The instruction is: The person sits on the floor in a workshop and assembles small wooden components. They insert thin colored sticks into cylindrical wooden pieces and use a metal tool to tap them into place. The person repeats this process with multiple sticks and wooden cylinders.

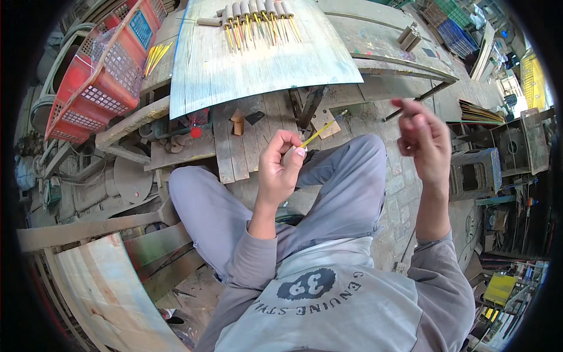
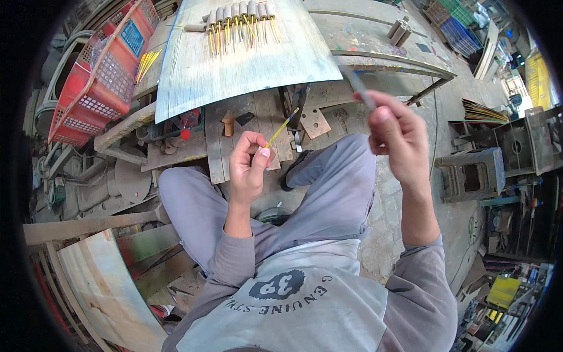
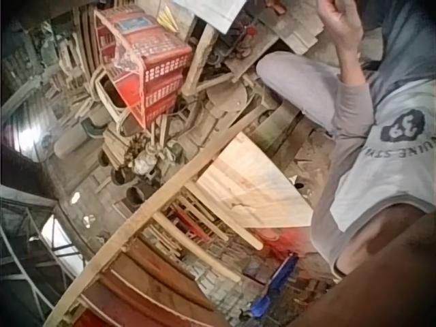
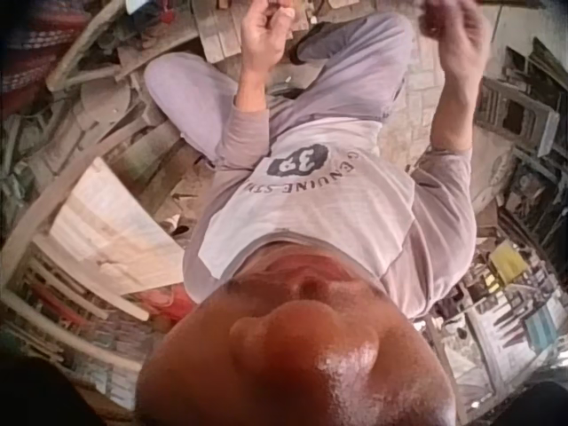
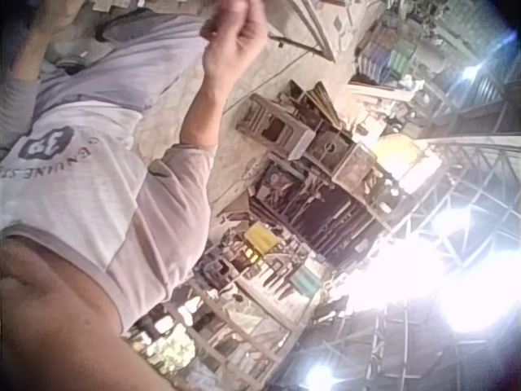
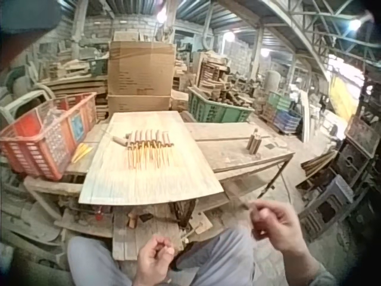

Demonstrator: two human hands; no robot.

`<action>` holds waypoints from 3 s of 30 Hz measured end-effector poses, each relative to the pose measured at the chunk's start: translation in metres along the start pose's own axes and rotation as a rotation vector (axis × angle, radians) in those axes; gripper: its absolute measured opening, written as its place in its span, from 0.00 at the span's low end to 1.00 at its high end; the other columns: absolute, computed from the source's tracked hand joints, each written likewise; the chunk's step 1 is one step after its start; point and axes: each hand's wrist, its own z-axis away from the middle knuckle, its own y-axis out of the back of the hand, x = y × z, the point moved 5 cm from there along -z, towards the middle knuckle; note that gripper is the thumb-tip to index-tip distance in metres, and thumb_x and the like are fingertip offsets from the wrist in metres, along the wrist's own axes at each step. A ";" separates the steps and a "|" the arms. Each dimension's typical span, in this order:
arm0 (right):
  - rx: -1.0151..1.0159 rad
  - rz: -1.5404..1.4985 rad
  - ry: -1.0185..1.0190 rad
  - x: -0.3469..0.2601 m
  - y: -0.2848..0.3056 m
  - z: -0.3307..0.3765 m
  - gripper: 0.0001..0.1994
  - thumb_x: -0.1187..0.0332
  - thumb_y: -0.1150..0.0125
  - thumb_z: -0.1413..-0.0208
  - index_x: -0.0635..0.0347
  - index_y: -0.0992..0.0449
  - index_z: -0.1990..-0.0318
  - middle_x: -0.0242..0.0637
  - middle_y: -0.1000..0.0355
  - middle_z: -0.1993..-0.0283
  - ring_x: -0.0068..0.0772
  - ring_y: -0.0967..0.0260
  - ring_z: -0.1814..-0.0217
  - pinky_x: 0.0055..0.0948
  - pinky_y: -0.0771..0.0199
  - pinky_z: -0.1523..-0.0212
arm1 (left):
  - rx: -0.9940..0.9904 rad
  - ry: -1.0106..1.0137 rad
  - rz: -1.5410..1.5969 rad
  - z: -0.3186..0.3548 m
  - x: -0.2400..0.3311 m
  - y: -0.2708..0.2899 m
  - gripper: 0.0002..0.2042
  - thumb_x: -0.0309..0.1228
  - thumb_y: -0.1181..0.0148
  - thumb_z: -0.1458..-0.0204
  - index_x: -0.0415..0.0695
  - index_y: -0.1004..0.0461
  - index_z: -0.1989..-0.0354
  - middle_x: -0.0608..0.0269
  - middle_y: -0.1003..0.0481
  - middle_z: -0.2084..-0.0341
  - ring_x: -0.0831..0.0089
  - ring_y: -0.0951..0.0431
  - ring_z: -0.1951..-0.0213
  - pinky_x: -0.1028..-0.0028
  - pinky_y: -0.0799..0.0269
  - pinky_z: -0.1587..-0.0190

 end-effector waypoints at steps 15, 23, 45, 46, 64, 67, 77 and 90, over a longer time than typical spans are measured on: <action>-0.075 -0.246 0.390 -0.028 -0.019 -0.001 0.13 0.65 0.47 0.42 0.68 0.31 0.57 0.35 0.32 0.77 0.23 0.39 0.80 0.23 0.40 0.80 | -0.041 -0.030 0.026 0.002 0.005 -0.007 0.02 0.25 0.53 0.45 0.42 0.38 0.66 0.70 0.37 0.81 0.85 0.40 0.79 0.83 0.47 0.76; -0.093 -0.370 0.315 -0.023 -0.011 -0.002 0.15 0.69 0.47 0.42 0.68 0.35 0.51 0.34 0.32 0.75 0.24 0.37 0.80 0.24 0.38 0.79 | -0.053 -0.033 0.036 0.003 0.003 -0.006 0.03 0.26 0.53 0.44 0.42 0.38 0.65 0.70 0.37 0.82 0.85 0.41 0.79 0.83 0.48 0.76; -0.133 -0.185 -0.151 0.022 -0.043 -0.019 0.09 0.69 0.41 0.44 0.68 0.26 0.65 0.22 0.45 0.85 0.13 0.51 0.84 0.19 0.53 0.83 | -0.267 0.190 0.067 0.004 0.002 -0.026 0.14 0.25 0.41 0.49 0.39 0.36 0.56 0.67 0.30 0.72 0.84 0.32 0.69 0.83 0.36 0.66; -0.098 -0.189 -0.140 0.024 -0.042 -0.020 0.09 0.68 0.41 0.44 0.68 0.26 0.65 0.22 0.45 0.85 0.13 0.52 0.85 0.19 0.53 0.83 | -0.283 0.163 0.058 0.004 0.002 -0.026 0.16 0.24 0.40 0.49 0.40 0.37 0.54 0.65 0.29 0.70 0.83 0.31 0.68 0.82 0.36 0.65; 0.063 -0.156 0.046 0.013 -0.051 -0.011 0.07 0.71 0.38 0.46 0.67 0.26 0.70 0.23 0.40 0.85 0.12 0.48 0.84 0.18 0.51 0.83 | -0.163 0.072 0.052 0.003 -0.002 -0.018 0.12 0.26 0.42 0.46 0.35 0.31 0.55 0.60 0.25 0.64 0.76 0.24 0.61 0.78 0.30 0.56; 0.073 -0.171 0.070 0.015 -0.051 -0.011 0.07 0.71 0.38 0.46 0.67 0.26 0.70 0.23 0.39 0.85 0.12 0.48 0.84 0.18 0.51 0.83 | -0.186 0.040 0.015 0.003 0.006 -0.020 0.13 0.27 0.42 0.46 0.35 0.31 0.54 0.61 0.25 0.64 0.75 0.24 0.61 0.77 0.30 0.55; 0.106 -0.160 0.121 0.012 -0.053 -0.009 0.07 0.72 0.35 0.49 0.66 0.26 0.72 0.24 0.37 0.85 0.11 0.47 0.84 0.17 0.51 0.83 | -0.110 -0.023 0.002 0.002 0.005 -0.021 0.12 0.23 0.39 0.50 0.36 0.30 0.57 0.61 0.24 0.69 0.77 0.23 0.64 0.80 0.29 0.59; 0.102 -0.119 0.106 0.014 -0.060 -0.004 0.06 0.72 0.36 0.48 0.65 0.26 0.71 0.24 0.35 0.83 0.10 0.46 0.83 0.16 0.50 0.83 | -0.070 -0.076 -0.011 0.004 0.006 -0.014 0.08 0.23 0.42 0.48 0.35 0.29 0.61 0.63 0.24 0.71 0.80 0.24 0.66 0.82 0.30 0.62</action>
